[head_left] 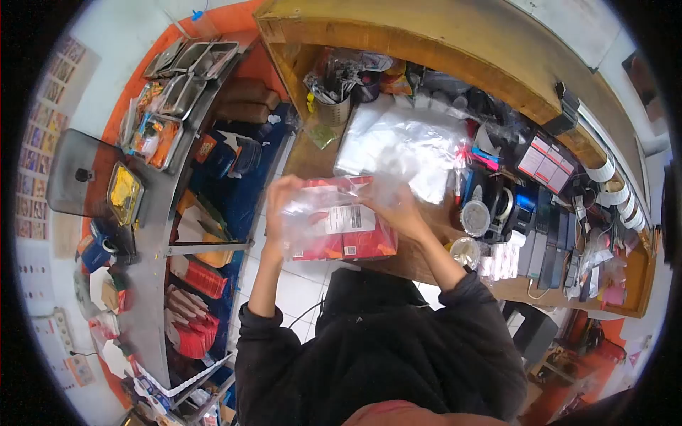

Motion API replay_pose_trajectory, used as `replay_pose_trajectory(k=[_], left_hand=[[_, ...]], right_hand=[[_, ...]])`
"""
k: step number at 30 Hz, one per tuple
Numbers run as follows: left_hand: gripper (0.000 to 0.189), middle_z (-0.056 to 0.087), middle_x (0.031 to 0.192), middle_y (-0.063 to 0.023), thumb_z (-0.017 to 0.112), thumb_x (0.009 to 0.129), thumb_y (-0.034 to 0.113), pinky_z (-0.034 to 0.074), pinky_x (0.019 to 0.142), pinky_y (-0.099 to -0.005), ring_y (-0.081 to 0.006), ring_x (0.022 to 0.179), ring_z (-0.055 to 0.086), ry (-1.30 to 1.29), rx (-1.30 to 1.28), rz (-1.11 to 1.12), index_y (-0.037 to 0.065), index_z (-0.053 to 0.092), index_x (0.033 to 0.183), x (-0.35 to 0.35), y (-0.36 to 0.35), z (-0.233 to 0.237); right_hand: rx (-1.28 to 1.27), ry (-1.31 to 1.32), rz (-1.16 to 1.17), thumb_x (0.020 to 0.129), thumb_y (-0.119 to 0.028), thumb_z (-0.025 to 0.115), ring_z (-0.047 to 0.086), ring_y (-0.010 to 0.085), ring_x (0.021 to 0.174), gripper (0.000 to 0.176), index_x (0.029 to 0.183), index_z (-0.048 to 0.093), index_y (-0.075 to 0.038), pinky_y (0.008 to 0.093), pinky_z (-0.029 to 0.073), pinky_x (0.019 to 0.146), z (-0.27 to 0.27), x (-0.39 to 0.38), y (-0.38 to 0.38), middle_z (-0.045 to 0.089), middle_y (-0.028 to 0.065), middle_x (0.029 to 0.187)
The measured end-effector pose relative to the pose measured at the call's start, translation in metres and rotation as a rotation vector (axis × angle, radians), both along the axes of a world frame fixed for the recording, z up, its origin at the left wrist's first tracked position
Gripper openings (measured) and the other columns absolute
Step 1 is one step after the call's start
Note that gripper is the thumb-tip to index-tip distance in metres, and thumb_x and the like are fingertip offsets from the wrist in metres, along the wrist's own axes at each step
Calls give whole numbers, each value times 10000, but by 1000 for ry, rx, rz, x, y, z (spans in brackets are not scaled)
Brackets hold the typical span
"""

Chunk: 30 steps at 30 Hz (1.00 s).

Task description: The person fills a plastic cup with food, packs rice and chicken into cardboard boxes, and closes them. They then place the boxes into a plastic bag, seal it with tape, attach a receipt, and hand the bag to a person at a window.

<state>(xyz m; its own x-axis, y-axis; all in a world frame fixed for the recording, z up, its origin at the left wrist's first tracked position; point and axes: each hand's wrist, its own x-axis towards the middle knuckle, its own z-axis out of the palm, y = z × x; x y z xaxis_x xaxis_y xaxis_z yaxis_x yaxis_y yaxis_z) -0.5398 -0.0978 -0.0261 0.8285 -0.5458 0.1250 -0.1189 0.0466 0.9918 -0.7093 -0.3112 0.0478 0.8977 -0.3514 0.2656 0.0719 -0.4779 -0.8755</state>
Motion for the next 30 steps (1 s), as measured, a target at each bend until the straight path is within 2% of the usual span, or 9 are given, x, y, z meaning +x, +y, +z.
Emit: replay_pose_trajectory(k=[2, 7, 10, 17, 20, 22, 23, 26, 30], left_hand=[[325, 546, 1139, -159, 694, 848, 196, 404, 1005, -412, -275, 944, 549, -886, 347, -212, 7, 595, 1094, -14, -14, 52], [529, 664, 940, -127, 789, 669, 168, 425, 878, -426, -255, 941, 580, -990, 571, -340, 12, 629, 1149, -9, -4, 1], [387, 666, 934, -125, 759, 677, 96, 465, 800, -423, -257, 861, 598, -742, 165, -323, 14, 672, 1045, -15, -7, -21], [395, 661, 977, -162, 766, 674, 74, 496, 792, -425, -315, 805, 614, -511, 346, -542, -37, 631, 1029, -12, -16, -20], [443, 648, 938, -153, 798, 674, 114, 491, 827, -423, -319, 854, 614, -765, -180, -515, -28, 615, 1052, -18, -34, 13], [399, 650, 954, -165, 776, 701, 183, 460, 890, -426, -316, 897, 617, -205, -276, -283, 20, 631, 1035, -24, -40, 68], [333, 668, 973, -163, 705, 735, 202, 432, 875, -419, -326, 870, 605, -632, 473, -625, 49, 651, 1026, -20, -27, 88], [271, 687, 1004, -149, 657, 774, 223, 417, 817, -393, -316, 871, 613, -700, 379, -797, 61, 672, 991, 0, -19, -48], [193, 671, 871, -88, 650, 738, 172, 383, 780, -394, -283, 774, 582, -798, 244, -694, 84, 693, 904, 0, -20, -37]], right_hand=[[176, -122, 45, 802, -172, 738, 609, 334, 941, 358, 1128, 638, -63, 428, 478, 852, -12, -1, 1, 648, 155, 1082], [-597, 205, 188, 684, -50, 708, 573, 357, 1113, 485, 1159, 634, -111, 521, 388, 1029, -106, -9, -14, 631, 188, 1138], [-323, -197, 112, 696, -11, 645, 549, 387, 1050, 401, 1096, 628, -26, 502, 389, 979, -90, -8, -5, 630, 157, 972], [-153, 48, 74, 778, -203, 661, 560, 323, 1080, 310, 1054, 660, -61, 479, 425, 944, -73, -2, 44, 592, 187, 1158], [5, -31, 69, 796, -207, 659, 564, 309, 1090, 300, 1068, 662, -80, 447, 425, 957, -54, -1, 44, 600, 182, 1168], [145, 156, 179, 810, -212, 666, 573, 301, 1111, 312, 1107, 667, -117, 421, 426, 982, -12, -2, 32, 615, 182, 1188], [190, 224, 253, 789, -237, 708, 526, 305, 1194, 373, 1139, 669, -115, 417, 405, 1022, -9, -6, 25, 529, 195, 1331], [133, 136, 36, 744, -271, 756, 487, 328, 1230, 545, 1251, 608, -133, 437, 383, 1047, -31, -27, 23, 451, 203, 1401], [-226, 206, -36, 803, -250, 726, 454, 293, 1250, 601, 1336, 507, -81, 414, 357, 1044, 30, -45, 3, 461, 161, 1376]])
